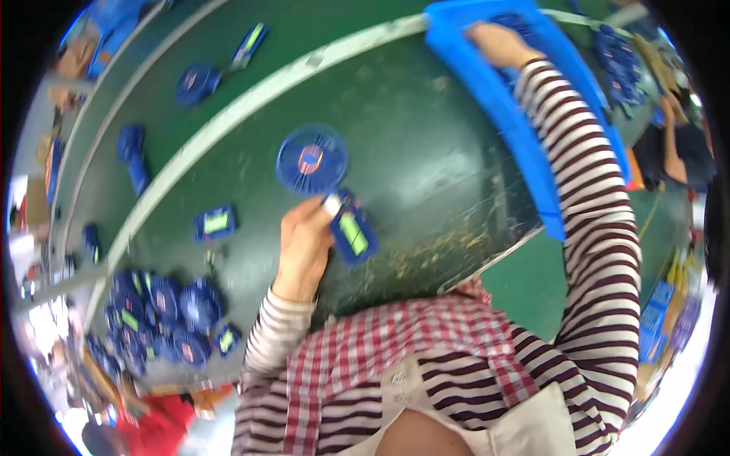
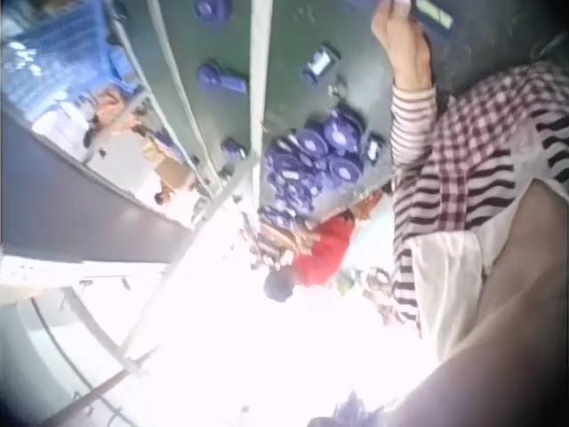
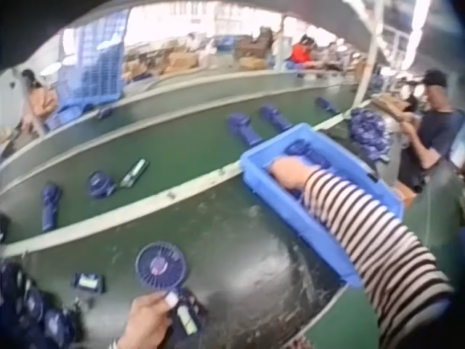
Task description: The person assembles portable electric fans by fitting circuit boards and wires into handle casings, snapping on plastic back covers by hand, and pressing the power buttons to test them.
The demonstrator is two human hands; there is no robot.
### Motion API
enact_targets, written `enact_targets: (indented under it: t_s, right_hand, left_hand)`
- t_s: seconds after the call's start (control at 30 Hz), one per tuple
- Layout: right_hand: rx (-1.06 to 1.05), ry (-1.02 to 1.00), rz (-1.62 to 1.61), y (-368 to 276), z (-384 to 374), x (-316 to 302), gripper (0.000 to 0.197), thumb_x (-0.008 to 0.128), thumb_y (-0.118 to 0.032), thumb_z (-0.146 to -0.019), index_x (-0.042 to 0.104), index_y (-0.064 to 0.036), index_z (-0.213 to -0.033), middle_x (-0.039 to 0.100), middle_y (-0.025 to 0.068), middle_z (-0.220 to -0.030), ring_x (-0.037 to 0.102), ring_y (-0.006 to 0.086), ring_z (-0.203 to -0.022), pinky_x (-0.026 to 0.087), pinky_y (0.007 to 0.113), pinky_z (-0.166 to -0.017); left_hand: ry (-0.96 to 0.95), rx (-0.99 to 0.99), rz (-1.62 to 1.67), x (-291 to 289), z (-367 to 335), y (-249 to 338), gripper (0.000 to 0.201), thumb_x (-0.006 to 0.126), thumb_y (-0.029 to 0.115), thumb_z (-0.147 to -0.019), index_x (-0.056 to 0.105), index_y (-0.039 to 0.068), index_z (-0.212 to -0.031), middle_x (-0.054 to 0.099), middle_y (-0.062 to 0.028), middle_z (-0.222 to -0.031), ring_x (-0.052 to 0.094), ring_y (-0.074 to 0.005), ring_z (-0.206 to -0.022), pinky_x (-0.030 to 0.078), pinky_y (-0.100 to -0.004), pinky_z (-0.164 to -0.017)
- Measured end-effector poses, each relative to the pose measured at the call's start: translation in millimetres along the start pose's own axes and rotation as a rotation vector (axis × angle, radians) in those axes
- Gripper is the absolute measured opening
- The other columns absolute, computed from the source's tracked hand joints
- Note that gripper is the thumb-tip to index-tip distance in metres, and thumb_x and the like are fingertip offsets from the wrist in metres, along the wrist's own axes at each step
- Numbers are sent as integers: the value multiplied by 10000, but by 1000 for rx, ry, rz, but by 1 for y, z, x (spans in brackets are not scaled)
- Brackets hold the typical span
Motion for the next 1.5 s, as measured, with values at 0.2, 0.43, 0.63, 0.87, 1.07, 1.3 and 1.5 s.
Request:
enact_targets:
  t_s: [0.2, 0.43, 0.63, 0.87, 1.07, 1.3, 1.5]
  right_hand:
    - [-44, 157, -175, 88, -4, 42, 320, 553, -90, -810, 553, -5, -1119, 603, 227, -1026, 582, 356, -958, 453, 383, -850]
    - [290, 307, -59, 56, 13, 44, 396, 554, -242, -823, 522, -51, -1169, 591, 232, -1077, 563, 377, -1011, 436, 433, -874]
    - [610, 410, 31, 32, 45, -5, 487, 544, -338, -842, 470, -97, -1259, 569, 264, -1100, 576, 405, -970, 465, 463, -805]
    - [109, 208, -1391, -183, 72, -72, 458, 637, -104, -772, 501, -21, -1201, 598, 96, -1026, 594, 160, -802, 497, 270, -637]
    - [72, -83, -1599, -247, 103, -10, 466, 651, -52, -763, 520, 1, -1207, 597, 92, -1093, 587, 144, -896, 516, 252, -699]
    - [-31, 98, -813, -261, 128, -17, 538, 658, -58, -670, 524, 10, -1186, 525, 145, -1029, 577, 282, -878, 478, 324, -747]
    - [61, 262, -655, -260, 130, -26, 490, 678, -108, -654, 555, 20, -1111, 557, 142, -872, 588, 261, -768, 474, 340, -643]
  left_hand:
    - [5, -32, 38, 10, -5, 6, 243, 578, 97, -858, 576, -68, -1037, 631, -94, -893, 621, -147, -762, 531, -281, -650]
    - [1, 168, -2, 0, 1, -3, 232, 600, 95, -846, 587, -43, -1032, 635, -69, -863, 607, -116, -708, 522, -254, -611]
    - [62, 105, -6, 7, 2, -2, 199, 592, 84, -845, 592, -40, -1002, 633, -64, -854, 603, -108, -705, 518, -248, -613]
    - [83, 45, 67, 1, 5, -5, 231, 587, 100, -845, 583, -56, -1015, 630, -75, -844, 612, -132, -727, 530, -269, -633]
    - [69, 47, 187, 12, 5, -12, 238, 535, 54, -836, 568, -76, -1033, 622, -111, -895, 630, -182, -753, 552, -311, -661]
    - [147, 34, 261, 17, 13, -8, 226, 511, 35, -821, 569, -67, -1015, 614, -94, -864, 620, -165, -729, 542, -306, -637]
    - [141, -22, 262, 20, 10, -6, 230, 541, 123, -849, 552, -30, -1020, 619, -84, -901, 616, -168, -749, 518, -324, -679]
Point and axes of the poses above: each hand's wrist, its own z-axis away from the middle knuckle, its own x-axis out of the palm, y = z × x, the point moved 2 cm from there along -z, towards the middle knuckle
